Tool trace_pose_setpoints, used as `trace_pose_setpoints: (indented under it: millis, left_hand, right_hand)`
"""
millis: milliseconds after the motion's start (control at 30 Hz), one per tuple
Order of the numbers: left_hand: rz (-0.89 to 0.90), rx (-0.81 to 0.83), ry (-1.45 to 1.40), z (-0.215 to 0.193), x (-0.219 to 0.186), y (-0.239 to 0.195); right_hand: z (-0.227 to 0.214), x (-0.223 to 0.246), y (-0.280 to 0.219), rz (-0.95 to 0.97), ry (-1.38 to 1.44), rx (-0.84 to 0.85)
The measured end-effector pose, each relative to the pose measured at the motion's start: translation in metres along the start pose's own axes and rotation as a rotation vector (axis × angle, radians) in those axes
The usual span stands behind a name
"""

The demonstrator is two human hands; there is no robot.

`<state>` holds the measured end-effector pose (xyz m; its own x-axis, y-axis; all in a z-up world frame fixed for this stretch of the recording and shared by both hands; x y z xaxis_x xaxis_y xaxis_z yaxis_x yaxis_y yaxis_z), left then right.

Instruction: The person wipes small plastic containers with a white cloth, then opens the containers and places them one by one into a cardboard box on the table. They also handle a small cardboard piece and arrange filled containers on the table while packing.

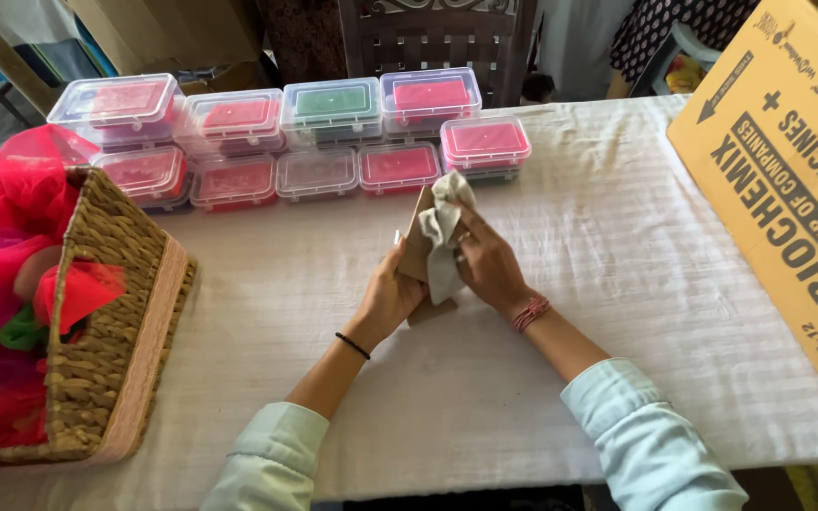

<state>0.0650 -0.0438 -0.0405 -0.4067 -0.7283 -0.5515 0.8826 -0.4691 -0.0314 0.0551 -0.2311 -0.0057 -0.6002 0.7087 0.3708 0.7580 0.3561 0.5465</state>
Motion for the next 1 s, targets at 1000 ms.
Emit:
trace_pose_setpoints:
  millis: [1000]
  left_hand:
    - [-0.009,-0.077,-0.019,0.003,0.000,-0.002]
  right_hand:
    - [-0.013,0.047,0.001,-0.501,-0.145,-0.080]
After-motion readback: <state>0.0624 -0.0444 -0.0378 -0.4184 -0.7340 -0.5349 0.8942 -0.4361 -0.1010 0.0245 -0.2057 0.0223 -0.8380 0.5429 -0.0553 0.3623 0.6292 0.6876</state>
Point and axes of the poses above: each hand's wrist, its own y-axis towards the middle knuckle, its own z-axis out of the palm, x = y × z, the point moved 1 cm from there along y, towards the middle knuckle
